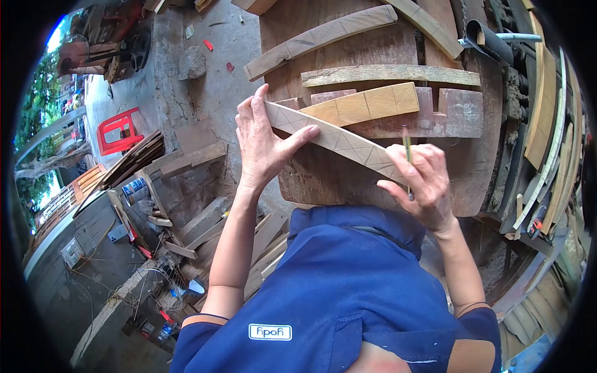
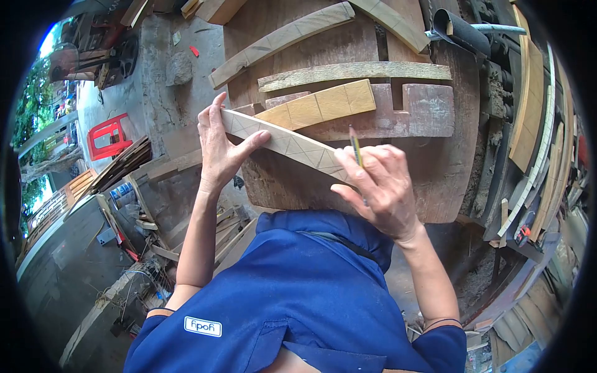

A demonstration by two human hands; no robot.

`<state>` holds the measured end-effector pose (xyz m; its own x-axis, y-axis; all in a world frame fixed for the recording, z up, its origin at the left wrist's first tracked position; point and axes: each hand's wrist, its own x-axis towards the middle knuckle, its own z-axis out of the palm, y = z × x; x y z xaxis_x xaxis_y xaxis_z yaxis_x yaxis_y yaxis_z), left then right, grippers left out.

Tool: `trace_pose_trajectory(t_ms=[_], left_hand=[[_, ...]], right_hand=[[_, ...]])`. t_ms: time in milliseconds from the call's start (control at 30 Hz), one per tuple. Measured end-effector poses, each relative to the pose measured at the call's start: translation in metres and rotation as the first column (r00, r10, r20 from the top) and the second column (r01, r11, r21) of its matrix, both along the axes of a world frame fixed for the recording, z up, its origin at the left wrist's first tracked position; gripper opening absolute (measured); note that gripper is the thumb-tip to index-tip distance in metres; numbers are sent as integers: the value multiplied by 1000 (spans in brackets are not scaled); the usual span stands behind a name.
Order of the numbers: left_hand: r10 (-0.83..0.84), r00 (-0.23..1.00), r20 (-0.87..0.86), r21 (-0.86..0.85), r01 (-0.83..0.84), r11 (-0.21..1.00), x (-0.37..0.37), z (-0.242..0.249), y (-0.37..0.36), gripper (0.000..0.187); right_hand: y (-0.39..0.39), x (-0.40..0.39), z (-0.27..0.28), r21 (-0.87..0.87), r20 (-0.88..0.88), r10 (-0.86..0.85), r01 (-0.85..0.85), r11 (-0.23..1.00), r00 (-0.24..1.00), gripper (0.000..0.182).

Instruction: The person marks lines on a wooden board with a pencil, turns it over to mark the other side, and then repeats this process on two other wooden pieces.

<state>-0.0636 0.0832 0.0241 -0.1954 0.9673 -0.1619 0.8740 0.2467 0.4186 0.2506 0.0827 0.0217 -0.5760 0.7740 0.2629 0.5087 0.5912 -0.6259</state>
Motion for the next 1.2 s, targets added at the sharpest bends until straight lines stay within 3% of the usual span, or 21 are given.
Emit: trace_pose_trajectory(t_ms=[167, 233, 267, 300, 400, 467, 700, 767, 1000, 1200], left_hand=[[8, 1000, -10, 2, -8, 1000, 0, -1, -1, 118], [5, 1000, -8, 9, -5, 1000, 1, -2, -1, 118], [4, 1000, -8, 9, -4, 1000, 1, -2, -1, 117], [4, 1000, -11, 9, -4, 1000, 0, -2, -1, 117], [-4, 1000, -13, 21, 4, 1000, -1, -2, 0, 117], [-8, 1000, -19, 26, 8, 1000, -1, -3, 0, 117], [8, 1000, -25, 21, -7, 1000, 0, -2, 0, 117], [12, 1000, -23, 23, -11, 1000, 0, -3, 0, 117], [4, 1000, -29, 32, -3, 999, -1, -4, 0, 116], [14, 999, -36, 27, -13, 1000, -1, -4, 0, 119]], right_hand=[[17, -9, -1, -43, -214, -194, 189, 981, 957, 45], [33, -16, 6, -332, -392, -219, 85, 940, 893, 33], [41, -25, 9, -397, -478, -237, 32, 917, 846, 26], [49, -29, 25, -569, -448, -260, -48, 821, 856, 32], [72, -59, 3, -469, -524, -127, -161, 869, 842, 36], [77, -81, -3, -657, -492, -205, -206, 725, 846, 36], [80, -115, -8, -627, -429, -136, -186, 757, 893, 26], [78, -119, -14, -494, -421, -71, -163, 854, 904, 25], [80, -123, -19, -408, -443, -3, -199, 891, 896, 24], [78, -109, -15, -301, -325, 85, -188, 935, 942, 14]])
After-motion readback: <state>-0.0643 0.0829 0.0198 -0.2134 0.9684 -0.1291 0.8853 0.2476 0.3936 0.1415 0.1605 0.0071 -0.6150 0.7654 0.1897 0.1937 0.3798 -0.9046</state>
